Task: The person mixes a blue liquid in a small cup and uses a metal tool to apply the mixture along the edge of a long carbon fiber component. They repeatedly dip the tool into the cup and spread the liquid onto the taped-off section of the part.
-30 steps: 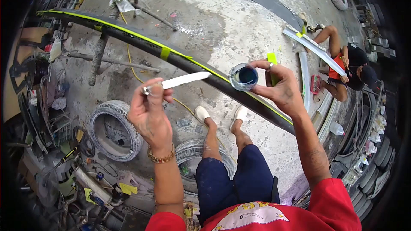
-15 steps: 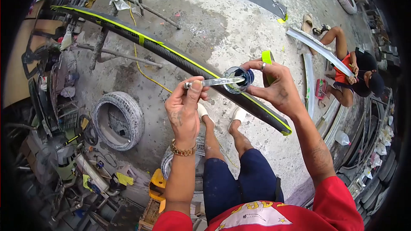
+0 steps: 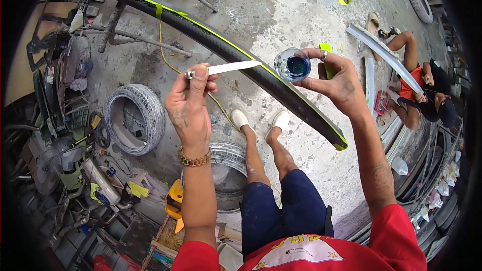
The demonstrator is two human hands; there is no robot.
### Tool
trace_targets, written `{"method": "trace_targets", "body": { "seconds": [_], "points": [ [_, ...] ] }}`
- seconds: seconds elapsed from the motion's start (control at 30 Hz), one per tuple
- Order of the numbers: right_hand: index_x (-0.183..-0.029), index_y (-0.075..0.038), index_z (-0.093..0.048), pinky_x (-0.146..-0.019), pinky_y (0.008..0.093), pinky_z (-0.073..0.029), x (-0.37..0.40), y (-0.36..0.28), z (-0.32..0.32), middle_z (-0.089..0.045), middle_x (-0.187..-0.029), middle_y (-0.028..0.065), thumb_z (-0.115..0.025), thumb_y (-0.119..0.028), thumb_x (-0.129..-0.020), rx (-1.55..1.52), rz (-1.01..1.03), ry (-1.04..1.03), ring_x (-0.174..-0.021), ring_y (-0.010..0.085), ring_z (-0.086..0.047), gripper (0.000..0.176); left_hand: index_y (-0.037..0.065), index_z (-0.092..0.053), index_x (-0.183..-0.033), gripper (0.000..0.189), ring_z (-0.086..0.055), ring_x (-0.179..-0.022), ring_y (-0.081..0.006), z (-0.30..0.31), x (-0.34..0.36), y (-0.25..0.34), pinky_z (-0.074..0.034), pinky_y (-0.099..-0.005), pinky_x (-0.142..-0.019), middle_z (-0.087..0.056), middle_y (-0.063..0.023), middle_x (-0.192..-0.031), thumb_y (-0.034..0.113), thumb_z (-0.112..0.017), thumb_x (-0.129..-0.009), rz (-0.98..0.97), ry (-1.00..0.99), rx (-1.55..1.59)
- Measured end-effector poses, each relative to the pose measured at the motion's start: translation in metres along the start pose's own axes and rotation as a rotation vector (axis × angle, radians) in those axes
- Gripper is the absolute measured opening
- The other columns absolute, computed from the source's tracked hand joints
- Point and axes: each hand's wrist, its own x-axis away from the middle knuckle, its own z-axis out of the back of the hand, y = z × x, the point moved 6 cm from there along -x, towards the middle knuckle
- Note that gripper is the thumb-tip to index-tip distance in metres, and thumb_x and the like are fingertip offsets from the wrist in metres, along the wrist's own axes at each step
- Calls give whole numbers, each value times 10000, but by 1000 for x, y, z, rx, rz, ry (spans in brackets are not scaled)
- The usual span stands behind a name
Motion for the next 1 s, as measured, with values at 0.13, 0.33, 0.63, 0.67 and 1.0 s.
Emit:
{"method": "trace_targets", "body": {
  "seconds": [0.13,0.33,0.63,0.67,1.0],
  "points": [
    [-1167,-67,-748,-548,231,-279,3,6,4,-471,-670,-108,-879,-163,-767,24,-12,2,-602,23,-362,432,-41,-711,-1108,254,-639,-774,-105,-1,3,5,-517,-237,-708,-721,-81,-931,177,-730,-977,-40,-10,-132],
    [-1168,-63,-747,-550,231,-277,7,18,8,-462,-666,-108,-884,-169,-761,-33,5,10,-605,23,-360,442,-42,-714,-1118,264,-638,-786,-116,-11,6,16,-512,-246,-712,-718,-87,-940,185,-725,-982,-100,-14,-329],
    [-1164,-59,-747,-555,227,-288,10,14,12,-489,-684,-99,-891,-179,-756,36,-27,20,-617,23,-374,449,-45,-720,-1116,257,-644,-779,-96,-14,7,23,-517,-227,-704,-727,-82,-923,166,-739,-971,-158,-11,-366],
    [-1164,-59,-747,-555,227,-288,10,15,12,-489,-684,-99,-891,-179,-756,35,-27,20,-617,23,-374,449,-38,-728,-1106,249,-646,-769,-76,-14,7,23,-524,-210,-699,-732,-74,-900,161,-755,-960,-176,0,-359],
    [-1175,-54,-744,-552,235,-277,5,13,15,-474,-684,-99,-866,-158,-756,39,-25,13,-615,28,-363,449,-40,-716,-1125,245,-634,-777,-116,-11,5,16,-504,-244,-718,-724,-92,-944,165,-711,-992,-155,17,-387]
  ]
}}
